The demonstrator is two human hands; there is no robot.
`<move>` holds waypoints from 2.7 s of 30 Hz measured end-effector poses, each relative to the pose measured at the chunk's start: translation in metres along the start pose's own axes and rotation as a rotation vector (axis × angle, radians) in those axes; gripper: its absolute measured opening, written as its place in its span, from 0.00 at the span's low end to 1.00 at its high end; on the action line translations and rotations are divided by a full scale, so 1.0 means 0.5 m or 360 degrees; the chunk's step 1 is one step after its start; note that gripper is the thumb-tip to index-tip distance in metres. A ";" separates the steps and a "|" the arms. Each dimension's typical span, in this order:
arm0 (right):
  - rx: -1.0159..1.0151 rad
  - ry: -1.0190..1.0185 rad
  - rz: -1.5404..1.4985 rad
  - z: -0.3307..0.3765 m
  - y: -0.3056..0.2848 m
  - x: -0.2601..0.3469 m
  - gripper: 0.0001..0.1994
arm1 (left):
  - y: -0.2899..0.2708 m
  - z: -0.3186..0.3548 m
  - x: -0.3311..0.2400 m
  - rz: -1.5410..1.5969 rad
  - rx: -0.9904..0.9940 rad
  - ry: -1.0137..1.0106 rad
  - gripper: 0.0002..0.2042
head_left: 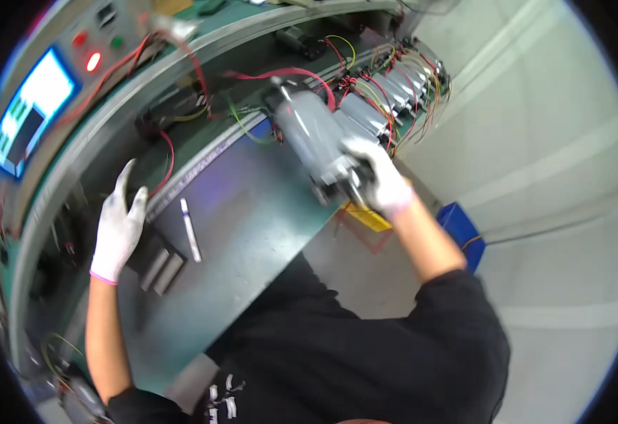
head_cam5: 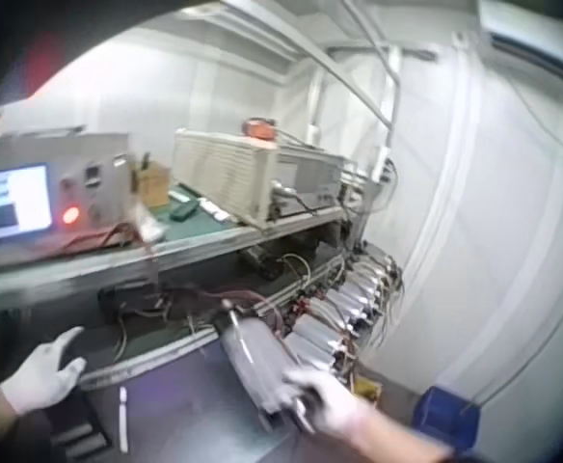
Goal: Test electric motors by connecting them to a testing machine, marking them with a pen, and operating a control panel.
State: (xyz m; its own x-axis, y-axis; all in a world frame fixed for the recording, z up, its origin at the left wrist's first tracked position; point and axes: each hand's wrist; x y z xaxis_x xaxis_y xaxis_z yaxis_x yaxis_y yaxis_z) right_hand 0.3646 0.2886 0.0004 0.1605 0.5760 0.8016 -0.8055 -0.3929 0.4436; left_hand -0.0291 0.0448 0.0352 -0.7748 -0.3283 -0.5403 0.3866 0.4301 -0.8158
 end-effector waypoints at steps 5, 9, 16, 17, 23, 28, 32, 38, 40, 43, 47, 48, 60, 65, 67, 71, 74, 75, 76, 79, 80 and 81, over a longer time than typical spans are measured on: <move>0.1038 0.0328 -0.0962 0.259 -0.003 -0.237 0.49 | -0.023 0.137 -0.154 0.0861 0.0214 0.0378 0.18; 0.1222 0.0880 -0.1266 0.328 -0.001 -0.347 0.54 | 0.036 0.188 -0.181 0.1113 0.0271 0.0872 0.22; 0.0702 0.0846 -0.0814 0.344 0.065 -0.360 0.54 | 0.146 0.327 -0.073 0.1929 0.1040 0.0333 0.37; 0.0576 0.0802 -0.0684 0.342 0.084 -0.352 0.54 | 0.153 0.355 -0.052 0.2144 0.1025 0.0247 0.38; -0.0061 0.0698 -0.0009 0.334 0.171 -0.308 0.55 | 0.200 0.520 0.038 0.2411 0.0057 -0.0051 0.42; -0.0227 0.0703 0.0311 0.308 0.233 -0.257 0.55 | 0.167 0.557 0.025 0.2647 -0.0409 -0.0443 0.43; 0.0575 0.0196 0.0715 0.241 0.286 -0.217 0.52 | 0.113 0.527 0.000 0.2120 -0.0923 -0.0562 0.45; 0.0761 -0.0657 0.1020 0.185 0.323 -0.217 0.48 | 0.077 0.491 -0.009 0.2011 -0.1015 -0.0191 0.35; 0.0738 -0.0619 0.0980 0.187 0.336 -0.215 0.47 | 0.058 0.492 -0.016 0.1858 -0.0999 -0.0168 0.35; 0.0697 -0.0684 0.1083 0.190 0.350 -0.203 0.53 | 0.033 0.495 -0.039 0.2004 -0.0967 -0.0347 0.35; 0.0816 -0.0831 0.1035 0.179 0.340 -0.196 0.52 | 0.025 0.490 -0.070 0.1947 -0.1140 -0.0200 0.33; 0.0869 -0.0871 0.0981 0.176 0.332 -0.196 0.50 | 0.027 0.486 -0.073 0.1906 -0.1093 -0.0212 0.33; 0.1348 -0.2155 0.0836 0.185 0.335 -0.146 0.48 | -0.024 0.469 -0.060 0.1260 -0.1495 0.1202 0.48; 0.1001 -0.2001 0.0128 0.217 0.329 -0.188 0.25 | -0.047 0.504 -0.088 0.1299 -0.1392 0.1200 0.35; 0.1197 -0.1219 0.0001 0.217 0.316 -0.192 0.19 | -0.050 0.509 -0.087 0.1432 -0.1264 0.1264 0.29; 0.0893 -0.1327 0.0445 0.198 0.307 -0.186 0.15 | -0.055 0.492 -0.072 0.1234 -0.1470 0.1196 0.31; 0.0776 -0.1730 0.0622 0.181 0.326 -0.193 0.13 | -0.065 0.471 -0.057 0.0975 -0.1536 0.1179 0.24; 0.0833 -0.1844 0.0552 0.176 0.333 -0.194 0.12 | -0.067 0.466 -0.054 0.0807 -0.1596 0.1157 0.22; 0.0883 -0.1880 0.0457 0.172 0.341 -0.198 0.12 | -0.070 0.462 -0.050 0.0816 -0.1584 0.1171 0.20; 0.0879 -0.2071 0.0574 0.167 0.357 -0.193 0.11 | -0.069 0.458 -0.041 0.1024 -0.1515 0.1320 0.40; 0.0899 -0.2125 0.0575 0.167 0.359 -0.187 0.10 | -0.067 0.457 -0.039 0.1044 -0.1564 0.1363 0.44; 0.0862 -0.2134 0.0629 0.168 0.360 -0.181 0.10 | -0.064 0.457 -0.038 0.1030 -0.1547 0.1336 0.35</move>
State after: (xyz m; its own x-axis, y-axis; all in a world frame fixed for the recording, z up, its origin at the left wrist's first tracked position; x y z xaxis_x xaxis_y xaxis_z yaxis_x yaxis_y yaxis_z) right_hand 0.2528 0.1056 0.0415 0.6203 -0.5773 0.5310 -0.6655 -0.7456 -0.0332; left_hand 0.0874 -0.1550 0.0244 -0.7909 0.5797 -0.1963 0.5552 0.8145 0.1684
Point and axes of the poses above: each hand's wrist, its own z-axis away from the middle knuckle, its own y-axis out of the palm, x = y × z, and after that the axes turned 6 degrees about -x, right-handed
